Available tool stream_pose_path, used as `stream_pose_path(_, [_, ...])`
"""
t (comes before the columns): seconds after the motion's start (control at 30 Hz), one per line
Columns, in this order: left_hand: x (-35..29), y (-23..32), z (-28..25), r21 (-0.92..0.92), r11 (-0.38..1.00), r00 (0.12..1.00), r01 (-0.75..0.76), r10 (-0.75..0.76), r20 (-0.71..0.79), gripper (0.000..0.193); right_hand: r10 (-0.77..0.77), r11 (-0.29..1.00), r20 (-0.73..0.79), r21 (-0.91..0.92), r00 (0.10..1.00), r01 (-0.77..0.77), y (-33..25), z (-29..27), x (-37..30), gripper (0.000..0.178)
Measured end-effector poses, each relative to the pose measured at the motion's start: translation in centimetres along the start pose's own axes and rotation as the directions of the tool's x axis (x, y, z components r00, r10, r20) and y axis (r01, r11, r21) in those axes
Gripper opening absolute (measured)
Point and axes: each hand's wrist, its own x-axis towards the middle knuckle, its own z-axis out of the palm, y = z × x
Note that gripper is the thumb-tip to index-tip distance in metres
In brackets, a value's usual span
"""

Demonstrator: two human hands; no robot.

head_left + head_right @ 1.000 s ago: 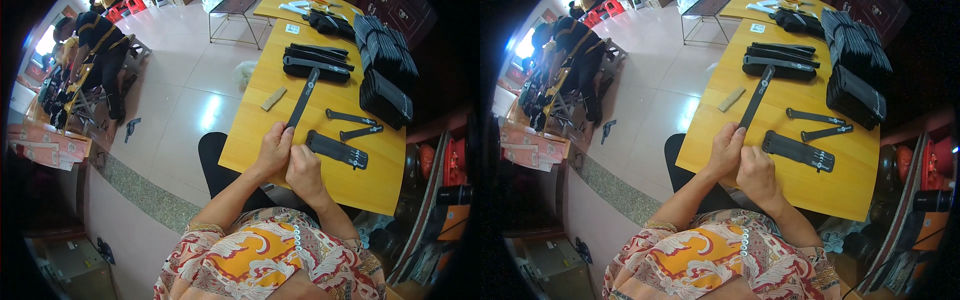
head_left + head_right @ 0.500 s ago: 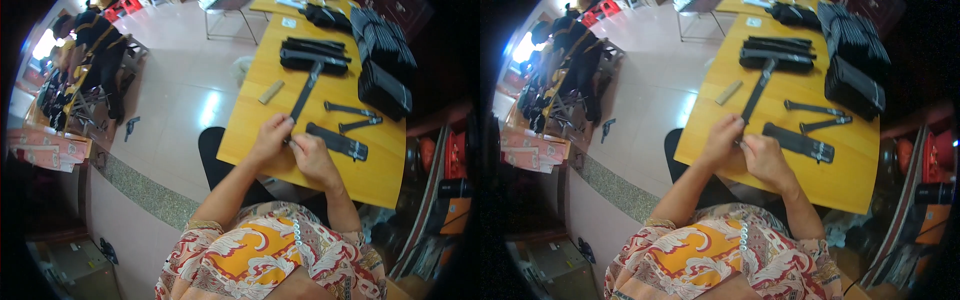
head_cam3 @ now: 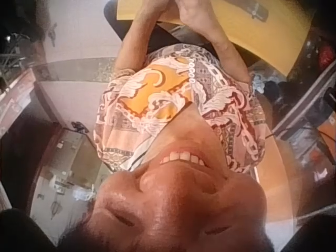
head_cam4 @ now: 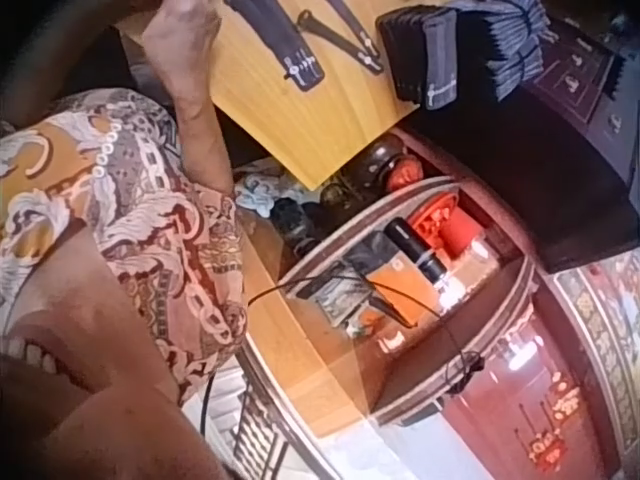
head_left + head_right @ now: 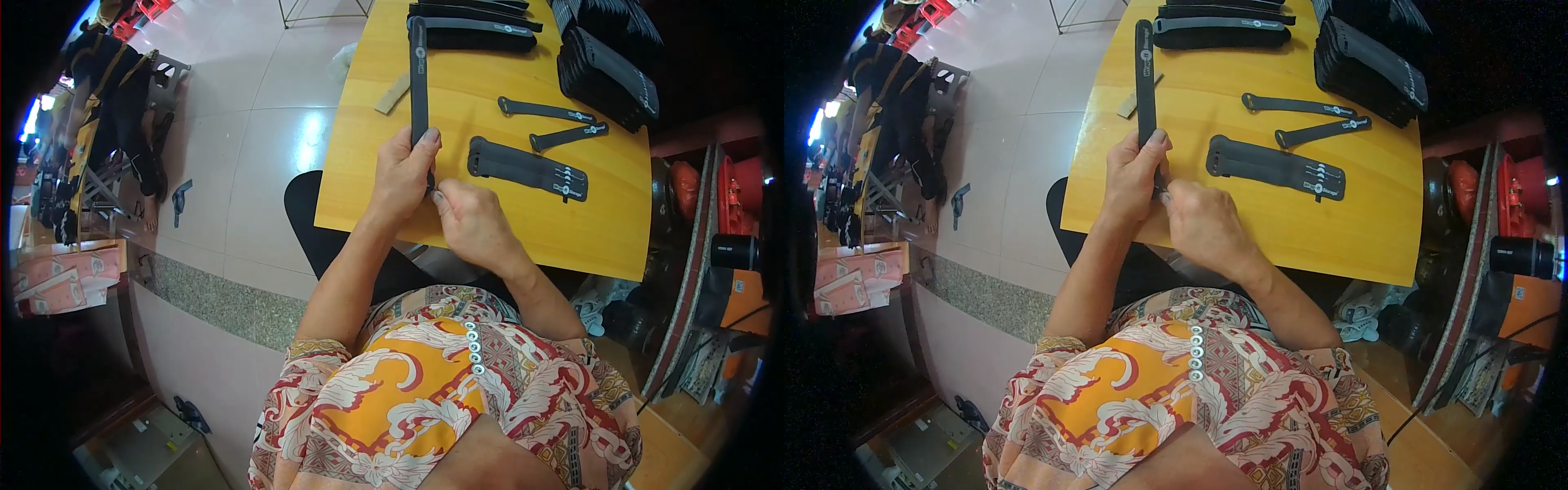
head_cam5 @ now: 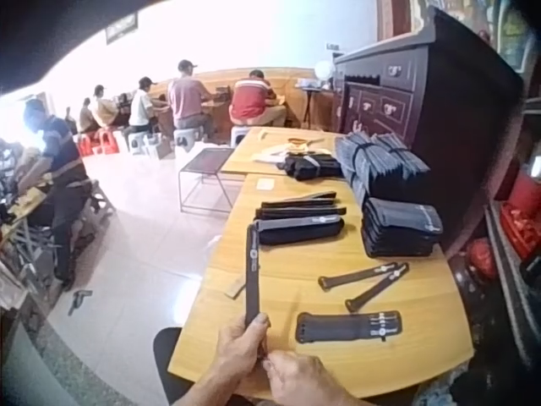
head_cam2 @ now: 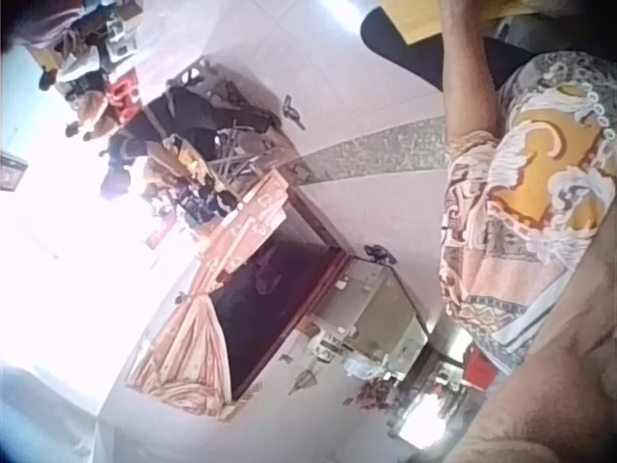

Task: Manually threading and attaching straps to a multi-slot base to assemble pouches.

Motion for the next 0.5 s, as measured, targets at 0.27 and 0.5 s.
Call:
stream_pose_path(0.27, [-0.1, -1.0, 0.7, 0.194, 0.961, 0.964, -0.195, 0.225, -0.145, 0.024, 0.078, 0.997, -0.106, 0.01, 0.991, -0.078, -1.7, 1.3, -1.2, 0.015])
stream_pose_path(0.5, [-0.2, -0.5, 0.5, 0.052, 0.99, 0.974, -0.134, 0.141, -0.177, 0.022, 0.128, 0.978, 0.06, 0.16, 0.99, -0.136, -1.3, 0.6, -0.7, 0.015])
